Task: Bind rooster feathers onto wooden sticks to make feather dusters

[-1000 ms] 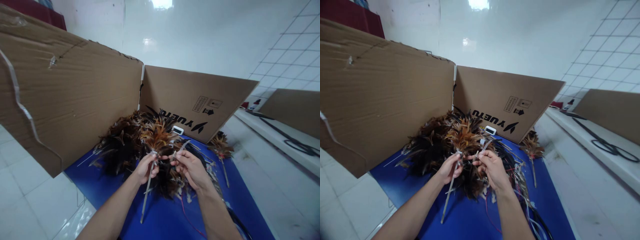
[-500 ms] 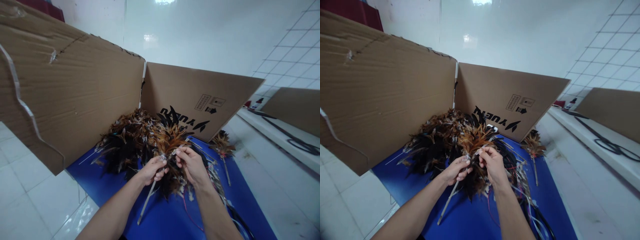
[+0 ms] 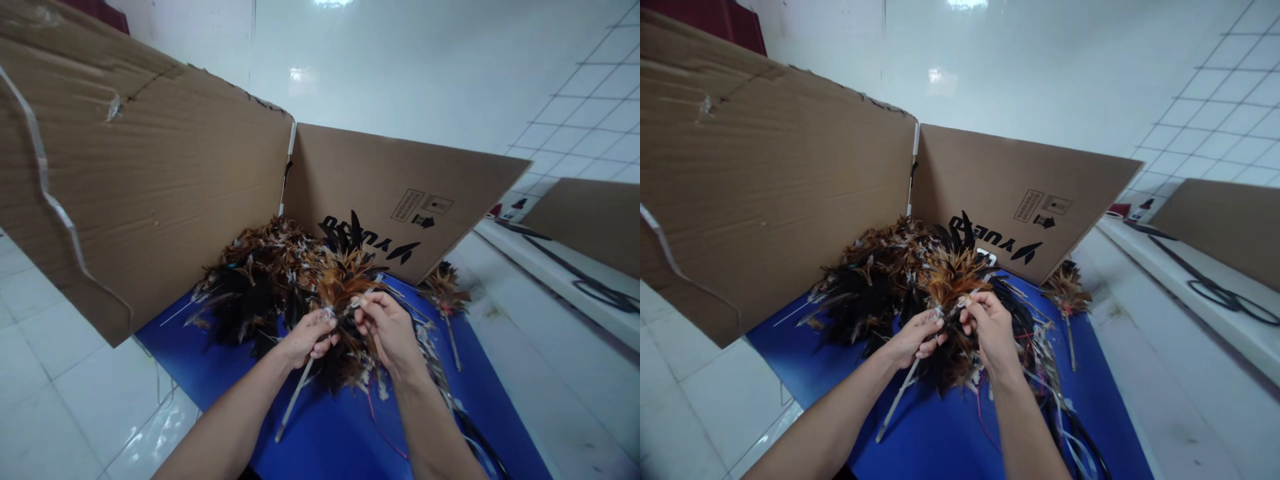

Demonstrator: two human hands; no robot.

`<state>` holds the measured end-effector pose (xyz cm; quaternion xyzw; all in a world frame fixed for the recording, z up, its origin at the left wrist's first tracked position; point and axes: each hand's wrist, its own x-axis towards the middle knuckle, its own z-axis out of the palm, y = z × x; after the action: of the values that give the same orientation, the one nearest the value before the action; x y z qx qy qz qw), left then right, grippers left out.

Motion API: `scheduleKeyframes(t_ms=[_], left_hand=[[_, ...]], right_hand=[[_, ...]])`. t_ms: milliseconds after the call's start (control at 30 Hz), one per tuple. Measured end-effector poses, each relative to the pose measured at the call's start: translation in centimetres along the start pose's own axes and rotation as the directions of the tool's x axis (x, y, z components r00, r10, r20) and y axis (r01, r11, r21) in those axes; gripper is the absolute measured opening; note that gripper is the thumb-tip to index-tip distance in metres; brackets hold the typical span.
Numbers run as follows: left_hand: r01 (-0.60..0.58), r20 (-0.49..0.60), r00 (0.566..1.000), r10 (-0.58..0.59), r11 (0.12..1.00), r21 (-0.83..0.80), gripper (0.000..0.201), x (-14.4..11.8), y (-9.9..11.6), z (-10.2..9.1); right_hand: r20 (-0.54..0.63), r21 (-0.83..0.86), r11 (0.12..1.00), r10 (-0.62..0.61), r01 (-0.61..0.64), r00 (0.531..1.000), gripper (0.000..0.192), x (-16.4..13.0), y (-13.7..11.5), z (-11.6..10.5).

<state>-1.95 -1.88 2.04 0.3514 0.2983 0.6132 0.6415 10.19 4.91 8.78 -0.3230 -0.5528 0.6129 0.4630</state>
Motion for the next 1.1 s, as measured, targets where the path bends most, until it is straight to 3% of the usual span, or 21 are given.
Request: scheduleKeyframes(t_ms=[167,300,400,500,633,733,833,900,967,1000,1100], left_hand=[[-0.022,0.018,1.000,0.021,0.999,0.047,0.032,0.0,-0.3,0.3],[-0.086,-0.012,0.996,0.087,0.994,0.069,0.032,0.2,-0.7,0.2],[-0.066,-0.031,0.997,0.070,0.992,0.109,0.034,0.2,-0.7,0.1],[-0.037,-0.068,0.997,0.045,0.993,0.115,0.035,0.1,-0.5,0.1],[-0.051,-0.081,0.995,0.052,0.999,0.014,0.039,0.2,-0.3,0.2],[-0.075,-0.114,0.991,0.071,0.997,-0.026,0.043,0.4,-0.4,0.3],[-0.088,-0.150,0.985,0.086,0.996,-0.011,0.035,0.5,-0.6,0.2],[-0.084,-0.157,0.984,0.084,0.996,0.007,0.032,0.4,-0.8,0.1],[-0.085,-0.163,0.982,0.091,0.996,0.038,0.031,0.4,-0.9,0.2],[-0.090,-0.167,0.981,0.098,0.994,0.060,0.030,0.4,-0.9,0.2],[-0.113,-0.174,0.975,0.136,0.984,0.137,0.031,0.4,-1.1,0.6]], right_hand=[[0.030,0.005,0.997,0.074,-0.074,0.997,0.028,-0.4,0.0,-0.7],[-0.041,-0.016,0.999,0.037,-0.037,0.998,0.023,-0.6,-1.1,-2.2],[-0.158,-0.044,0.999,0.007,-0.014,0.987,0.023,-0.4,-2.1,-4.2],[-0.201,-0.092,0.995,0.029,-0.049,0.979,0.025,-0.1,-2.4,-6.6],[-0.301,-0.207,0.970,0.064,-0.130,0.952,0.023,0.5,-0.6,-10.2],[-0.369,-0.381,0.908,0.022,-0.173,0.929,0.020,1.0,2.0,-12.9],[-0.328,-0.703,0.686,-0.080,-0.187,0.941,0.015,1.3,4.3,-14.8],[-0.264,-0.869,0.481,-0.252,-0.116,0.931,0.016,1.0,5.1,-15.0],[-0.146,-0.943,0.332,-0.401,-0.005,0.904,0.022,0.3,5.2,-13.9],[-0.095,-0.949,0.311,-0.427,0.047,0.899,0.025,-0.3,5.1,-12.9],[0.027,-0.887,0.434,-0.290,0.156,0.957,0.023,-2.1,4.7,-8.7]])
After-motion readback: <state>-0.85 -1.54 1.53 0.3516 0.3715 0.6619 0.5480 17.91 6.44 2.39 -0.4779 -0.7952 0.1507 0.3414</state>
